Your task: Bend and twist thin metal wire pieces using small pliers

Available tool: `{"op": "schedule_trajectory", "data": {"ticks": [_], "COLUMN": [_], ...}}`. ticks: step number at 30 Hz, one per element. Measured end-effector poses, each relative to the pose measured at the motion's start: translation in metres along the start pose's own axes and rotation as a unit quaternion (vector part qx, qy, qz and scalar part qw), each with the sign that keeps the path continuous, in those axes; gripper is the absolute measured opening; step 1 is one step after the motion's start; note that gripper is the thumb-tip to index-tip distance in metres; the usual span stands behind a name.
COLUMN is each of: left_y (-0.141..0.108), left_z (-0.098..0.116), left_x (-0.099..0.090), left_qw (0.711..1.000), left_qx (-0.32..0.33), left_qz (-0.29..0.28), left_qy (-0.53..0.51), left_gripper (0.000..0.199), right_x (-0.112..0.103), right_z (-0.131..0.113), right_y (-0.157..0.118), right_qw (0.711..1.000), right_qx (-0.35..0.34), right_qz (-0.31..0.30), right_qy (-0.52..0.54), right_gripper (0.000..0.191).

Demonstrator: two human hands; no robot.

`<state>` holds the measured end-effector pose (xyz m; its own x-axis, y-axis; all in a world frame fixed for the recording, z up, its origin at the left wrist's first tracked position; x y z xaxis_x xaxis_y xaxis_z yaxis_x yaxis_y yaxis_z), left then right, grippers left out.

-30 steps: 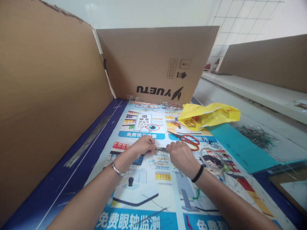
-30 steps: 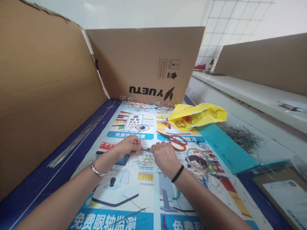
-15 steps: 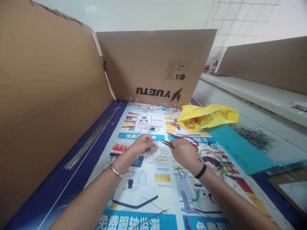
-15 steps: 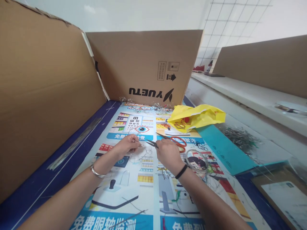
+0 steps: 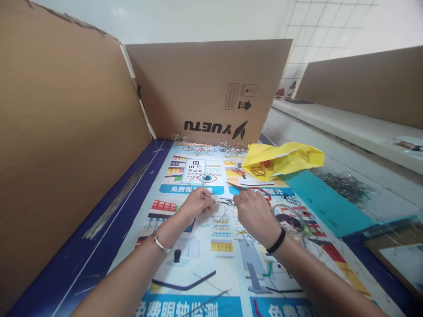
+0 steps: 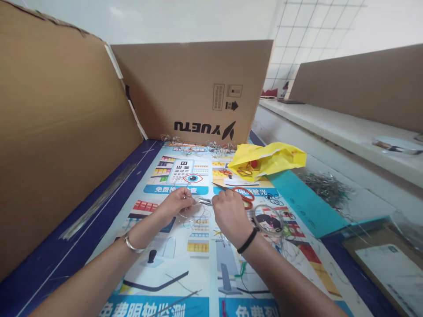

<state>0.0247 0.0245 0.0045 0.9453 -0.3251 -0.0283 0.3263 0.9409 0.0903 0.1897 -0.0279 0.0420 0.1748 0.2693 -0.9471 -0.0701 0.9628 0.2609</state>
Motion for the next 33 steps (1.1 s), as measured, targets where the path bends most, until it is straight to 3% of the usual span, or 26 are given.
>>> {"op": "schedule_trajectory", "data": {"ticks": [8,14,33], "left_y": [-0.002,-0.002,-0.005], "left_z": [-0.001,-0.001,0.006], "left_x": [0.003,0.003,0.003], "left_qw": [0.999,0.999,0.997], "left_qx": [0.015,0.005,-0.012], "left_qz": [-0.05,-0.052,-0.07], "left_qy": [0.015,0.009,-0.032], "left_gripper": [0.019,0.014,0.016], "right_x": [0.006,0.014,0.017], "right_z": [-0.002,-0.004,-0.003], "right_y": [0.003,0.002,0.002], "right_qw": [1.0,0.998,0.997], "right_qx": [-0.01,-0.057,-0.061], "right_qz": [0.027,0.011,0.038], "right_qy": [0.008,0.021,0.022], "right_gripper": [0.017,0.014,0.012]}}
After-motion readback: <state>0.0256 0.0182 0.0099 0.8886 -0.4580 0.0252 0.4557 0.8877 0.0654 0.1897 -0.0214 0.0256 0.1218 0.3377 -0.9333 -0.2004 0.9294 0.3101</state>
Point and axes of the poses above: each hand's wrist, its own y-axis towards the middle knuckle, its own x-axis out of the palm, z = x × y, the point moved 2 cm from there along y, towards the middle knuckle, and after that the axes turned 15 degrees about x, right-handed, at the moved point
